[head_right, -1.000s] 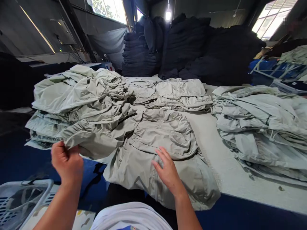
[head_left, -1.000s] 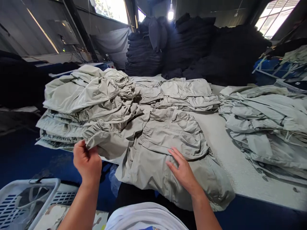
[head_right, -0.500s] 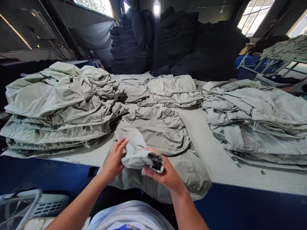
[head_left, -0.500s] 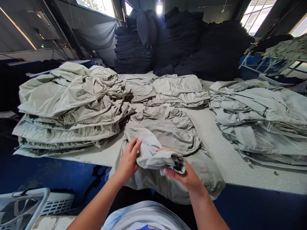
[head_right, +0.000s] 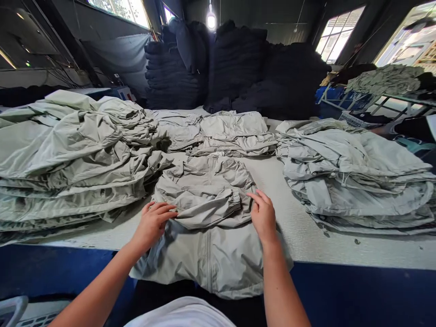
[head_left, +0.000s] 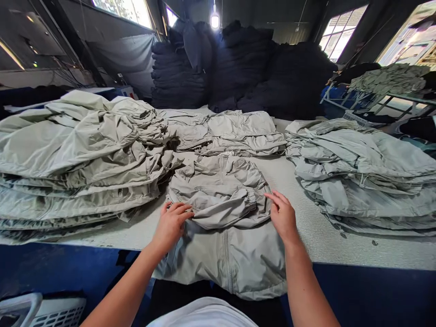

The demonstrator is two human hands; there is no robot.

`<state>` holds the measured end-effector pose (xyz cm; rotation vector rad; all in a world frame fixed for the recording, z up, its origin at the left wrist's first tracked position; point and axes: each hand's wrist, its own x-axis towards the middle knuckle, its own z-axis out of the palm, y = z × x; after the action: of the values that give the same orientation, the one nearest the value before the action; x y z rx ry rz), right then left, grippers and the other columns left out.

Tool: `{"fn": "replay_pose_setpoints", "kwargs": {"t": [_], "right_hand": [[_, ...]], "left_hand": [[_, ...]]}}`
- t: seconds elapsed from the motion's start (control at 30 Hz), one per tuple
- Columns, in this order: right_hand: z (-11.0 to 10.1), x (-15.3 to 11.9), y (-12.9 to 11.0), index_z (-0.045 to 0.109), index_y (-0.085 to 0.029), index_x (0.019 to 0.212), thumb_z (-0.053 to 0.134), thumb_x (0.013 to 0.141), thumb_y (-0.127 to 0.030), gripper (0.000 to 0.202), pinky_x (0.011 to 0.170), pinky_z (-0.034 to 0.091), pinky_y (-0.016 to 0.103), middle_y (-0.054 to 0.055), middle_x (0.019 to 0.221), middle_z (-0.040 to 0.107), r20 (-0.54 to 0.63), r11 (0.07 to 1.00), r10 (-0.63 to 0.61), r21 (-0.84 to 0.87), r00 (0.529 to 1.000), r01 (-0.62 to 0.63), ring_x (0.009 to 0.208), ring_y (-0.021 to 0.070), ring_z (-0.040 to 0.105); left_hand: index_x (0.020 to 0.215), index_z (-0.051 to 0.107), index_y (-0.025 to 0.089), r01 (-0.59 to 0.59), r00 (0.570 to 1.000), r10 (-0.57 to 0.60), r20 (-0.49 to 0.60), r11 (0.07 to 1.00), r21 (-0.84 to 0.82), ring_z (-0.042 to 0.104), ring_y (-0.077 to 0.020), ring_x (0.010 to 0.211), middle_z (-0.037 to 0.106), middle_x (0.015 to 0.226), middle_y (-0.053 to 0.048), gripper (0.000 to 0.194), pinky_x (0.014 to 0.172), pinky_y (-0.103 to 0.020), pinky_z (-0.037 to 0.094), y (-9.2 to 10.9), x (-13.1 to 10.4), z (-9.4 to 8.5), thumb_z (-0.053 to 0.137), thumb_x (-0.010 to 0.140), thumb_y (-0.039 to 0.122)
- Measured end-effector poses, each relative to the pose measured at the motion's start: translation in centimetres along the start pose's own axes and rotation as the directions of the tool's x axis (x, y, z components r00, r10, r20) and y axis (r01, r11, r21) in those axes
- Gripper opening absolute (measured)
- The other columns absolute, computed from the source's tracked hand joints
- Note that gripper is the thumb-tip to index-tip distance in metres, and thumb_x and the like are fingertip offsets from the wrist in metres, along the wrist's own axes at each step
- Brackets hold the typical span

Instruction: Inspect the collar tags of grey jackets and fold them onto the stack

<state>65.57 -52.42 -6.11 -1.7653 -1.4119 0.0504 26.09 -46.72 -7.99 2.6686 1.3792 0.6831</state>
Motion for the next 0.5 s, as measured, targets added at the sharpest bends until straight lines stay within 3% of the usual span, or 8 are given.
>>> {"fn": "replay_pose_setpoints", "kwargs": {"t": [0.1,0.17,0.23,0.3,0.37,0.43,0.5], "right_hand": [[0.3,-1.3,-2.5,0.08,-0.026,0.122,0.048,0.102,-0.031,0.038,0.118,0.047,0.05,0.011,0.144,0.066,0.102,0.98,-0.197,0.021,0.975,0.195,0.135,0.0278,0.06],[0.6,-1.9,-5.3,0.073,-0.027,0.136,0.05,0.105,-0.038,0.04,0.125,0.037,0.052,0.01,0.157,0.056,0.098,0.947,-0.32,0.0,0.942,0.321,0.149,0.0288,0.047],[1.6,-2.0,-7.4,0.062,-0.028,0.149,0.05,0.106,-0.042,0.047,0.13,0.024,0.057,0.009,0.169,0.041,0.054,0.923,-0.371,-0.084,0.927,0.375,0.159,0.0306,0.03],[3.2,-1.6,-7.8,0.054,-0.03,0.156,0.05,0.106,-0.043,0.051,0.13,0.014,0.063,0.007,0.173,0.032,0.088,0.917,-0.337,-0.194,0.937,0.348,0.163,0.0337,0.019],[5.3,-1.0,-6.4,0.052,-0.031,0.158,0.05,0.106,-0.045,0.054,0.129,0.013,0.067,0.009,0.173,0.033,0.234,0.918,-0.191,-0.302,0.953,0.258,0.162,0.0366,0.02],[7.2,-0.3,-4.3,0.048,-0.031,0.16,0.05,0.106,-0.049,0.057,0.127,0.019,0.065,0.011,0.172,0.035,0.378,0.905,0.009,-0.397,0.926,0.153,0.16,0.0372,0.025],[8.3,0.2,-2.4,0.043,-0.031,0.163,0.049,0.106,-0.053,0.061,0.127,0.023,0.061,0.012,0.173,0.033,0.446,0.886,0.13,-0.453,0.885,0.098,0.16,0.0356,0.026]], "left_hand": [[0.122,0.077,0.032,0.054,0.969,-0.061,-0.239,0.998,-0.035,0.06,-0.0297,0.134,0.071,0.141,-0.005,0.048,0.122,-0.061,0.035,1.7,0.9,-1.6,0.052,0.09,0.007],[0.144,0.064,0.032,0.055,0.92,-0.071,-0.385,0.997,-0.051,0.047,-0.03,0.149,0.055,0.159,-0.007,0.05,0.126,-0.06,0.031,3.1,2.0,-2.8,0.053,0.098,0.018],[0.156,0.052,0.031,0.041,0.893,-0.05,-0.447,0.999,-0.03,0.03,-0.0311,0.16,0.038,0.171,-0.007,0.055,0.13,-0.061,0.022,4.1,3.0,-2.9,0.054,0.101,0.026],[0.158,0.049,0.031,0.067,0.922,-0.054,-0.383,0.998,0.02,0.022,-0.0341,0.163,0.032,0.174,-0.008,0.056,0.13,-0.066,0.013,4.1,3.8,-1.3,0.054,0.102,0.031],[0.157,0.052,0.03,0.142,0.974,-0.125,-0.189,0.987,0.078,0.025,-0.0373,0.161,0.037,0.171,-0.01,0.053,0.128,-0.072,0.011,3.0,4.3,1.6,0.051,0.104,0.036],[0.156,0.053,0.028,0.223,0.974,-0.227,0.016,0.965,0.141,0.031,-0.0378,0.159,0.04,0.169,-0.012,0.052,0.126,-0.074,0.016,1.5,4.6,4.5,0.047,0.106,0.039],[0.158,0.05,0.026,0.258,0.952,-0.283,0.115,0.946,0.194,0.032,-0.0367,0.159,0.037,0.17,-0.013,0.054,0.125,-0.073,0.021,0.1,4.5,6.5,0.043,0.107,0.041]]}}
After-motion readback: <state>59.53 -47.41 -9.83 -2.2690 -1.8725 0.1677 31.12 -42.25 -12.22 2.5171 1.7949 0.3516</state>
